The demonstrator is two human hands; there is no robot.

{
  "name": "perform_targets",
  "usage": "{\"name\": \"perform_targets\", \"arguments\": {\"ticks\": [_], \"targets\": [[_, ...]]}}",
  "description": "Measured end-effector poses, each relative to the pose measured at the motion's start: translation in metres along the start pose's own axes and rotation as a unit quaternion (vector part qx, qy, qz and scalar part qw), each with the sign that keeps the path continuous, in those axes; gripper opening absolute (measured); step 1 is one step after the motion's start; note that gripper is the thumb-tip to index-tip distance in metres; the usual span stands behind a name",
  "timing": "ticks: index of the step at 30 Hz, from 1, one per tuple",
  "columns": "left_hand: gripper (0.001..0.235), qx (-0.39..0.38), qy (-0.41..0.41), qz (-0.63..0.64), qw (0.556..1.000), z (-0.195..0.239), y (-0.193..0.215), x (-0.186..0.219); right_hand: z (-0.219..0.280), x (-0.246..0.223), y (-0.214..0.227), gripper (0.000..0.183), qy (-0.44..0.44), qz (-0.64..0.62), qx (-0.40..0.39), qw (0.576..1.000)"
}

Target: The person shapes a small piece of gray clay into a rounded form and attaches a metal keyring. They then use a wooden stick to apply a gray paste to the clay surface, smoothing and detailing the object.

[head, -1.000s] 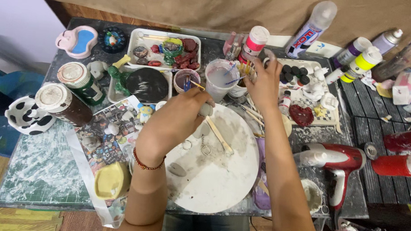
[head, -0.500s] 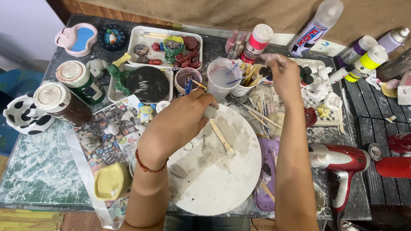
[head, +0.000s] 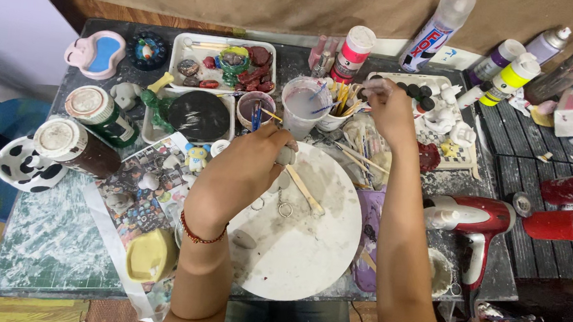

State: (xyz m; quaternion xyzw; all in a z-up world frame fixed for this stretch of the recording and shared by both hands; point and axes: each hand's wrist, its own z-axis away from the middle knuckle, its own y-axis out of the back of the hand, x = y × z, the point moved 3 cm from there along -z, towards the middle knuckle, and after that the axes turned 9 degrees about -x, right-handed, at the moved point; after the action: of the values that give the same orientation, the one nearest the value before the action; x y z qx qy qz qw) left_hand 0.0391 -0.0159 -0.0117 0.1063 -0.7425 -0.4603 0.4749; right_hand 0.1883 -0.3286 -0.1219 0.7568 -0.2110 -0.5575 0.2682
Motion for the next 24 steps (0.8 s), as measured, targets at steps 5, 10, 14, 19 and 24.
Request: {"name": "perform_targets", "arguments": {"ticks": [5,10,14,19,24], "targets": [[0.030,-0.007,0.013,-0.011,1.000,0.001,-0.001,0.002,0.020,-0.022,0.000,0.030,-0.019,0.048,-0.049,0.997],[0.030,-0.008,0.013,-0.011,1.000,0.000,-0.001,0.002,0.019,-0.027,-0.008,0.017,-0.053,0.092,0.005,0.994],[0.029,-0.011,0.016,-0.010,1.000,0.000,-0.001,0.002,0.014,-0.024,-0.011,0.013,-0.029,0.156,0.019,0.987],[0.033,0.051,-0.036,0.015,0.998,-0.002,0.010,0.010,0.022,-0.050,0.014,0.004,0.022,0.046,0.060,0.997],[0.039,0.151,-0.046,0.108,0.982,0.004,0.023,0.026,0.058,-0.116,0.032,0.011,0.082,-0.313,0.132,0.937]]}}
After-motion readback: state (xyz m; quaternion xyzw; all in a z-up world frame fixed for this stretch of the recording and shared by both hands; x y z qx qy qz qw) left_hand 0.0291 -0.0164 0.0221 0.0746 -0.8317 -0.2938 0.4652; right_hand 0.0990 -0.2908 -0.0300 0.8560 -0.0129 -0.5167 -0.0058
